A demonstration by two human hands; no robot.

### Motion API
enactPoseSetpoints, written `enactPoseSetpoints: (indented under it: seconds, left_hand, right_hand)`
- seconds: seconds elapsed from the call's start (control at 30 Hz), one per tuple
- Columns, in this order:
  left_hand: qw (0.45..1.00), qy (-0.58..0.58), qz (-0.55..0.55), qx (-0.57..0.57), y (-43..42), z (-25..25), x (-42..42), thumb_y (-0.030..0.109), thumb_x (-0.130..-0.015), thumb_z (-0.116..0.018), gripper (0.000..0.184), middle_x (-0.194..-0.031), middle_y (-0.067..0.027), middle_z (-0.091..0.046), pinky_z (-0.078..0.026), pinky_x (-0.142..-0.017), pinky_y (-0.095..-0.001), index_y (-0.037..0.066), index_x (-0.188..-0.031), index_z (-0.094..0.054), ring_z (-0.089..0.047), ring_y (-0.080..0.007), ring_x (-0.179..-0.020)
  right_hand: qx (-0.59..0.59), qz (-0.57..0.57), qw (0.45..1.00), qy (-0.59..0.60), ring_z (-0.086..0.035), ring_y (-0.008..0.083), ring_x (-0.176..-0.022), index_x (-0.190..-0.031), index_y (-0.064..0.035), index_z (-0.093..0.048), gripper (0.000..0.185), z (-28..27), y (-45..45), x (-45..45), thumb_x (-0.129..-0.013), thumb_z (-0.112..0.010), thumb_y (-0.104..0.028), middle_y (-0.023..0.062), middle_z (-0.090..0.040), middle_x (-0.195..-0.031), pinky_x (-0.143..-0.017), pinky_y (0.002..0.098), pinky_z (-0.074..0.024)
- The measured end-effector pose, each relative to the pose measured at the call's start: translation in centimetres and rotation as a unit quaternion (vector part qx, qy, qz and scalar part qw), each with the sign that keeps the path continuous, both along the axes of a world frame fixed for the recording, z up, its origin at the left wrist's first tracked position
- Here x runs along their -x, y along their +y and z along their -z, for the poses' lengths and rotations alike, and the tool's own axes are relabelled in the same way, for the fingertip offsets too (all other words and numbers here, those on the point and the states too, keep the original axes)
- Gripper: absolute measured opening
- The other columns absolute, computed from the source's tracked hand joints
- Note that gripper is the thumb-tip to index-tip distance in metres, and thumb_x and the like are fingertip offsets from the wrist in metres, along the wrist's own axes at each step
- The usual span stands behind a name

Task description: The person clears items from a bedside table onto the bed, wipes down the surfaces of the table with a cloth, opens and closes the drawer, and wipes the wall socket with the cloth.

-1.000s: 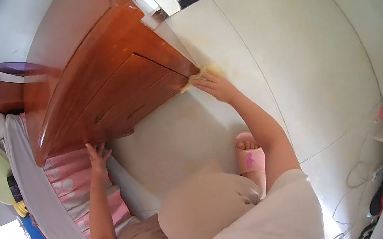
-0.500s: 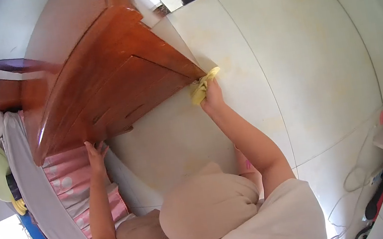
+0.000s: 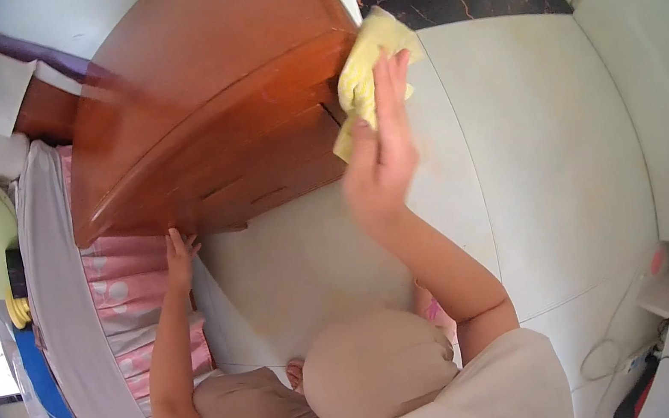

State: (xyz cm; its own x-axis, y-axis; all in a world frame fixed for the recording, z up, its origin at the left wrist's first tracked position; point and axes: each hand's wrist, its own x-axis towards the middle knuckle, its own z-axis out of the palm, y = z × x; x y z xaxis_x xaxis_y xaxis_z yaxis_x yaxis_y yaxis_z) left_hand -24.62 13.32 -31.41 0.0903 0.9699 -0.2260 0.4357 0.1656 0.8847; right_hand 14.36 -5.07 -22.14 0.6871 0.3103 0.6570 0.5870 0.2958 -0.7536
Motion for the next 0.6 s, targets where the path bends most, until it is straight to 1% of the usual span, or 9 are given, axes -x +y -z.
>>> enactPoseSetpoints:
  seconds: [0.07, 0.13, 0.2, 0.27, 0.33, 0.4, 0.43, 0.5, 0.6]
  left_hand:
    - [1.000, -0.022, -0.006, -0.021, 0.6, 1.4, 0.6, 0.052, -0.102, -0.044, 0.078, -0.141, -0.0154, -0.043, -0.047, -0.097, -0.0386, -0.006, -0.149, -0.023, -0.051, -0.0260, -0.122]
    - [0.998, -0.044, -0.022, -0.045, 1.1, 3.0, 1.1, 0.048, -0.103, -0.046, 0.074, -0.137, -0.0133, -0.046, -0.047, -0.097, -0.0387, -0.005, -0.149, -0.024, -0.052, -0.0237, -0.119]
    - [0.987, -0.051, 0.013, -0.150, 1.6, 3.6, 1.1, 0.041, -0.104, -0.048, 0.065, -0.129, -0.0094, -0.051, -0.046, -0.098, -0.0384, 0.000, -0.149, -0.027, -0.052, -0.0207, -0.114]
    - [0.989, -0.063, -0.034, -0.133, 1.0, 3.7, 0.2, 0.039, -0.104, -0.048, 0.060, -0.128, -0.0087, -0.052, -0.046, -0.098, -0.0376, 0.002, -0.148, -0.031, -0.052, -0.0202, -0.113]
    - [0.986, -0.081, -0.076, -0.122, 0.4, 3.1, -1.3, 0.037, -0.104, -0.049, 0.055, -0.126, -0.0079, -0.053, -0.046, -0.098, -0.0368, 0.004, -0.146, -0.034, -0.052, -0.0196, -0.112]
    - [0.987, -0.102, -0.071, -0.103, 0.0, 1.8, -1.5, 0.034, -0.104, -0.050, 0.049, -0.127, -0.0075, -0.053, -0.045, -0.096, -0.0353, 0.003, -0.140, -0.041, -0.052, -0.0191, -0.112]
    - [0.987, -0.101, -0.073, -0.105, -0.3, 1.0, -1.4, 0.034, -0.104, -0.050, 0.049, -0.127, -0.0075, -0.053, -0.045, -0.096, -0.0353, 0.003, -0.140, -0.041, -0.052, -0.0191, -0.112]
    - [0.991, -0.063, -0.012, -0.119, -0.7, 0.0, -1.2, 0.031, -0.103, -0.054, 0.045, -0.122, -0.0074, -0.056, -0.046, -0.093, -0.0352, 0.002, -0.135, -0.045, -0.053, -0.0186, -0.110]
    - [0.983, 0.039, 0.065, -0.167, -3.7, -0.8, -1.1, 0.032, -0.101, -0.057, 0.045, -0.108, -0.0114, -0.063, -0.049, -0.086, -0.0368, -0.001, -0.131, -0.047, -0.059, -0.0205, -0.099]
  right_hand:
    - [0.008, -0.003, 0.998, 0.068, -0.043, 0.0344, -0.134, -0.139, 0.0045, -0.044, 0.045, 4.7, 2.8, 0.9, -0.095, -0.042, 0.000, 0.0215, -0.043, -0.147, -0.109, 0.0432, -0.0325]
    - [0.012, 0.145, 0.949, -0.279, -0.034, 0.0514, -0.131, -0.127, 0.0074, -0.050, 0.042, 6.7, 5.2, 0.2, -0.085, -0.045, 0.006, 0.0261, -0.045, -0.140, -0.109, 0.0580, -0.0228]
    - [0.002, 0.180, 0.948, -0.263, -0.033, 0.0568, -0.117, -0.114, 0.0044, -0.055, 0.039, 6.5, 6.9, 2.4, -0.076, -0.048, 0.008, 0.0237, -0.052, -0.125, -0.104, 0.0656, -0.0184]
    - [0.028, 0.068, 0.969, -0.236, -0.036, 0.0526, -0.112, -0.110, 0.0021, -0.059, 0.039, 6.5, 7.0, 4.4, -0.073, -0.050, 0.006, 0.0213, -0.055, -0.119, -0.101, 0.0642, -0.0215]
    - [0.040, 0.126, 0.961, -0.245, -0.046, 0.0434, -0.112, -0.112, -0.0047, -0.064, 0.032, 6.2, 7.9, 6.1, -0.081, -0.057, -0.004, 0.0136, -0.060, -0.119, -0.098, 0.0597, -0.0317]
    - [0.011, -0.064, 0.908, -0.414, -0.056, 0.0320, -0.109, -0.123, -0.0209, -0.065, 0.036, 6.8, 9.0, 7.2, -0.087, -0.061, -0.020, 0.0042, -0.062, -0.122, -0.096, 0.0513, -0.0411]
    - [0.008, -0.066, 0.908, -0.413, -0.056, 0.0320, -0.109, -0.123, -0.0209, -0.065, 0.036, 7.3, 9.0, 7.2, -0.087, -0.061, -0.020, 0.0042, -0.062, -0.122, -0.096, 0.0513, -0.0411]
    - [0.210, -0.237, 0.870, -0.378, -0.060, 0.0238, -0.104, -0.127, -0.0420, -0.062, 0.041, 4.8, 8.0, 6.5, -0.087, -0.063, -0.030, -0.0060, -0.061, -0.125, -0.092, 0.0424, -0.0481]
    - [0.330, -0.224, 0.858, -0.325, -0.059, 0.0264, -0.109, -0.126, -0.0516, -0.058, 0.047, 5.9, 5.0, 3.1, -0.088, -0.062, -0.024, -0.0077, -0.060, -0.129, -0.091, 0.0416, -0.0497]
